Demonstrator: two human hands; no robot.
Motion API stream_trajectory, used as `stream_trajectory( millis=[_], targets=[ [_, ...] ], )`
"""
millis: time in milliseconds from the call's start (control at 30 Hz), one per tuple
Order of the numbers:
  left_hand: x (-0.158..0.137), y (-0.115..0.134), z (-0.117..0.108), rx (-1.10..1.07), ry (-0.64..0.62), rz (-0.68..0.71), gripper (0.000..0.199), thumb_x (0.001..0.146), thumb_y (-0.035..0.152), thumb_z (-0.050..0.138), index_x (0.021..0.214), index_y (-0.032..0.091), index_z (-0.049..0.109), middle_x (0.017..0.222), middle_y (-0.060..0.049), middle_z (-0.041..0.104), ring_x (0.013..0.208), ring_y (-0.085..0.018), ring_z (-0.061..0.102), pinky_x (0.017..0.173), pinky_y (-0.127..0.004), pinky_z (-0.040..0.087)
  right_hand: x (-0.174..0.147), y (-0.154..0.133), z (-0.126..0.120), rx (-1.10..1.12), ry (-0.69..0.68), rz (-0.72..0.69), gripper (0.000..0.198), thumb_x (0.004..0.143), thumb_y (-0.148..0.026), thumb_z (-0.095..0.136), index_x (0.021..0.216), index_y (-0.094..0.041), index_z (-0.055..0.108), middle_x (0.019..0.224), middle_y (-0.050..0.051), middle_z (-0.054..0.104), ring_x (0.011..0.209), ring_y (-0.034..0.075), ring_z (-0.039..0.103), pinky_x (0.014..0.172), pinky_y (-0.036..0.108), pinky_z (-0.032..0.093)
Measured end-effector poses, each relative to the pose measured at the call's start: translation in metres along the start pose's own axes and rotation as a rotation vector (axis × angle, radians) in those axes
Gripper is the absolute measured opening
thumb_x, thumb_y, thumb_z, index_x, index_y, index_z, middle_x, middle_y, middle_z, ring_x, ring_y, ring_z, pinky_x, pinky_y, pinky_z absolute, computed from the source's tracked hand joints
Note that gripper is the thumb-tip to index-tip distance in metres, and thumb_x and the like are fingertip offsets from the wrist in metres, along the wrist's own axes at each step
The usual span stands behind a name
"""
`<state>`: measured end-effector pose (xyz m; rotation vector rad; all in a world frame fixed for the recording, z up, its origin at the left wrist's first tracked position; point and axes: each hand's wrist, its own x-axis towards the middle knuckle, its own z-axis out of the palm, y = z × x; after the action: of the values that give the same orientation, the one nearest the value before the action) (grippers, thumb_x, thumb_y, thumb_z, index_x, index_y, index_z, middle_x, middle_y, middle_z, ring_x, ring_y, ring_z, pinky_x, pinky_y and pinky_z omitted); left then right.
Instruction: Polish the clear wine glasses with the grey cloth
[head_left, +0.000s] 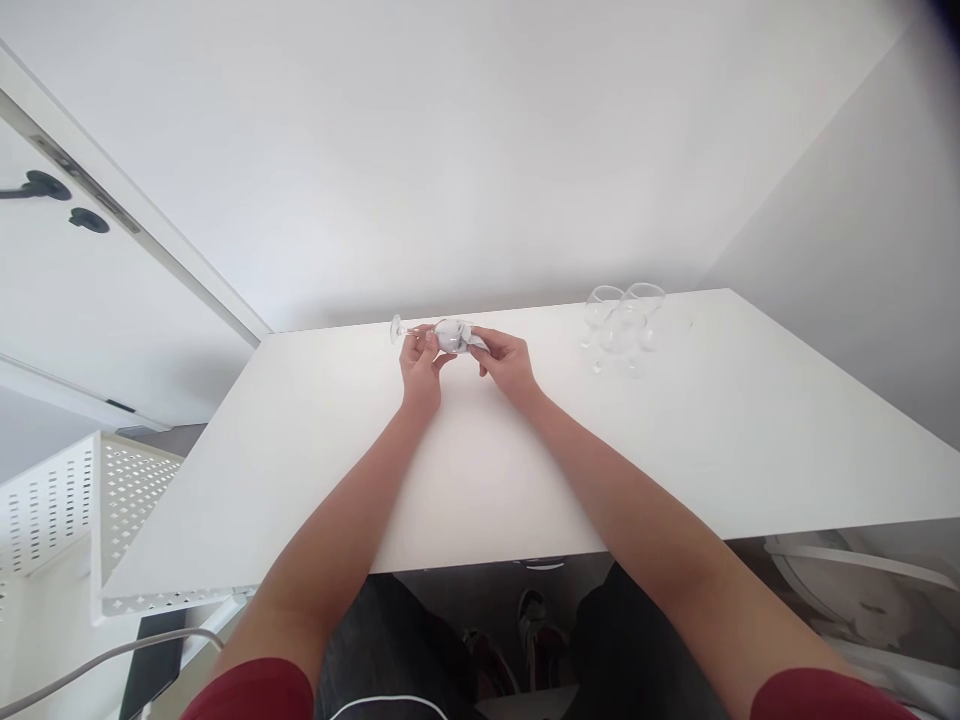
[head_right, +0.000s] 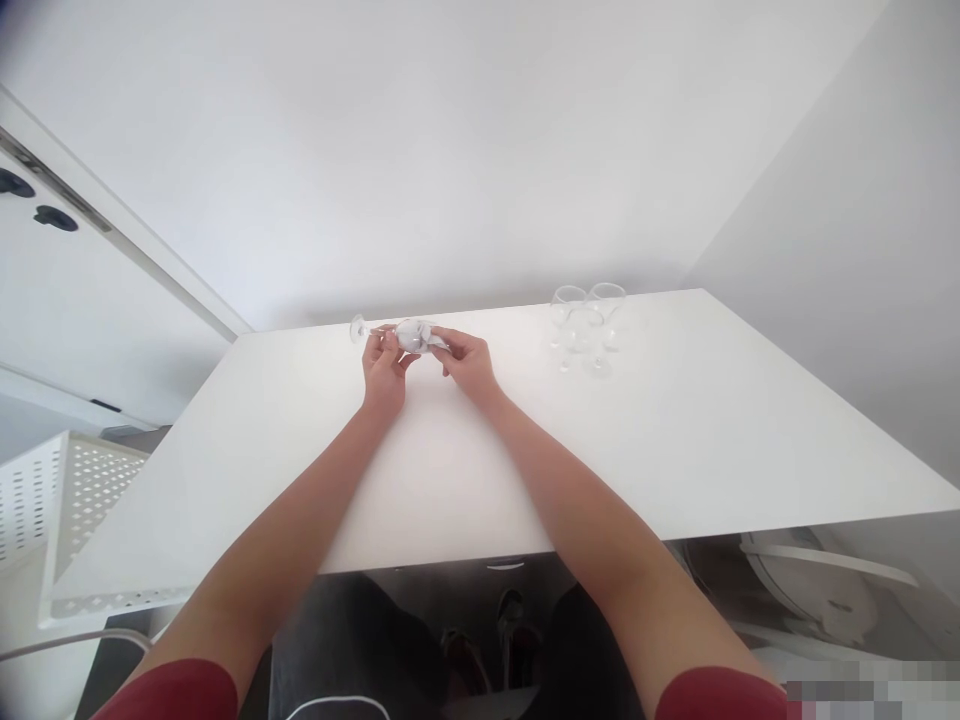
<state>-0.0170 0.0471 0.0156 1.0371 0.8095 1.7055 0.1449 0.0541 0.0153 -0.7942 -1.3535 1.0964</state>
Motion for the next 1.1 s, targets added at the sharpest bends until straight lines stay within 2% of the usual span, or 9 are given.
stream_trajectory(
  millis=[133, 233, 333, 467, 633, 767, 900, 1000, 1100],
  targets=[
    [0.001, 0.002, -0.001, -0.036, 0.023, -0.034, 0.036, 0.091, 0.059, 0.072, 0.103, 0.026, 0.067, 0.114, -0.006, 0.071, 0.101, -0.020, 0.073, 0.082, -0.033, 0.060, -0.001, -0.001, -0.004, -0.219, -0.133, -0.187, 0.039, 0.085, -0.028, 0.069, 0.123, -0.034, 0.079, 0.122, 0.004, 0.074, 0.084, 0.019, 0.064, 0.074, 0.036, 0.055],
    [0.001, 0.002, -0.002, -0.016, 0.028, -0.055, 0.037, 0.090, 0.059, 0.073, 0.100, 0.025, 0.065, 0.111, -0.005, 0.071, 0.100, -0.019, 0.073, 0.078, -0.030, 0.060, 0.000, -0.001, -0.006, -0.329, -0.206, -0.208, 0.049, 0.086, -0.025, 0.069, 0.134, -0.036, 0.073, 0.127, 0.005, 0.072, 0.082, 0.020, 0.063, 0.078, 0.037, 0.055],
    [0.000, 0.001, -0.003, 0.016, 0.005, -0.034, 0.037, 0.089, 0.058, 0.075, 0.102, 0.025, 0.064, 0.110, -0.005, 0.071, 0.099, -0.018, 0.072, 0.077, -0.029, 0.061, 0.001, 0.001, -0.006, -0.249, -0.209, -0.080, 0.054, 0.088, -0.032, 0.070, 0.142, -0.032, 0.068, 0.108, 0.004, 0.073, 0.071, 0.017, 0.058, 0.069, 0.035, 0.053],
    [0.000, 0.000, -0.003, 0.082, -0.021, 0.043, 0.038, 0.088, 0.057, 0.076, 0.108, 0.027, 0.066, 0.124, -0.007, 0.072, 0.103, -0.020, 0.071, 0.077, -0.031, 0.062, 0.001, -0.002, -0.005, 0.034, -0.269, 0.116, 0.061, 0.084, -0.037, 0.076, 0.143, -0.026, 0.066, 0.089, -0.001, 0.065, 0.057, 0.010, 0.045, 0.056, 0.030, 0.044],
    [0.001, 0.002, -0.003, 0.129, -0.056, 0.105, 0.036, 0.089, 0.055, 0.076, 0.109, 0.026, 0.067, 0.128, -0.009, 0.072, 0.105, -0.022, 0.072, 0.074, -0.031, 0.062, -0.001, -0.012, -0.004, 0.377, -0.310, 0.295, 0.041, 0.075, -0.033, 0.088, 0.113, -0.022, 0.075, 0.073, -0.005, 0.051, 0.054, 0.007, 0.030, 0.050, 0.027, 0.031],
    [0.000, 0.004, -0.002, 0.133, -0.057, 0.101, 0.039, 0.088, 0.057, 0.077, 0.109, 0.026, 0.068, 0.132, -0.010, 0.072, 0.108, -0.022, 0.072, 0.078, -0.032, 0.062, 0.000, -0.012, -0.005, 0.476, -0.271, 0.359, 0.031, 0.073, -0.033, 0.090, 0.094, -0.021, 0.073, 0.069, -0.005, 0.048, 0.054, 0.007, 0.023, 0.048, 0.026, 0.026],
    [-0.001, 0.003, -0.002, 0.133, -0.049, 0.081, 0.040, 0.088, 0.058, 0.076, 0.111, 0.026, 0.068, 0.135, -0.010, 0.071, 0.112, -0.024, 0.072, 0.082, -0.034, 0.063, 0.004, -0.008, -0.009, 0.303, -0.257, 0.260, 0.039, 0.073, -0.041, 0.090, 0.105, -0.023, 0.075, 0.079, -0.001, 0.057, 0.062, 0.011, 0.043, 0.055, 0.028, 0.040],
    [-0.001, 0.001, -0.002, 0.139, -0.024, 0.078, 0.038, 0.090, 0.058, 0.074, 0.110, 0.026, 0.068, 0.134, -0.009, 0.071, 0.112, -0.024, 0.072, 0.082, -0.036, 0.063, 0.005, -0.007, -0.009, 0.073, -0.186, 0.059, 0.042, 0.076, -0.050, 0.087, 0.108, -0.025, 0.077, 0.112, 0.006, 0.067, 0.091, 0.020, 0.061, 0.072, 0.033, 0.053],
    [0.000, 0.000, -0.002, 0.125, -0.010, 0.075, 0.038, 0.091, 0.058, 0.073, 0.110, 0.026, 0.067, 0.132, -0.009, 0.071, 0.111, -0.024, 0.072, 0.082, -0.036, 0.064, 0.001, -0.009, -0.003, -0.035, -0.210, -0.051, 0.050, 0.087, -0.054, 0.076, 0.128, -0.026, 0.071, 0.141, 0.008, 0.063, 0.124, 0.027, 0.060, 0.096, 0.038, 0.054]
  ],
)
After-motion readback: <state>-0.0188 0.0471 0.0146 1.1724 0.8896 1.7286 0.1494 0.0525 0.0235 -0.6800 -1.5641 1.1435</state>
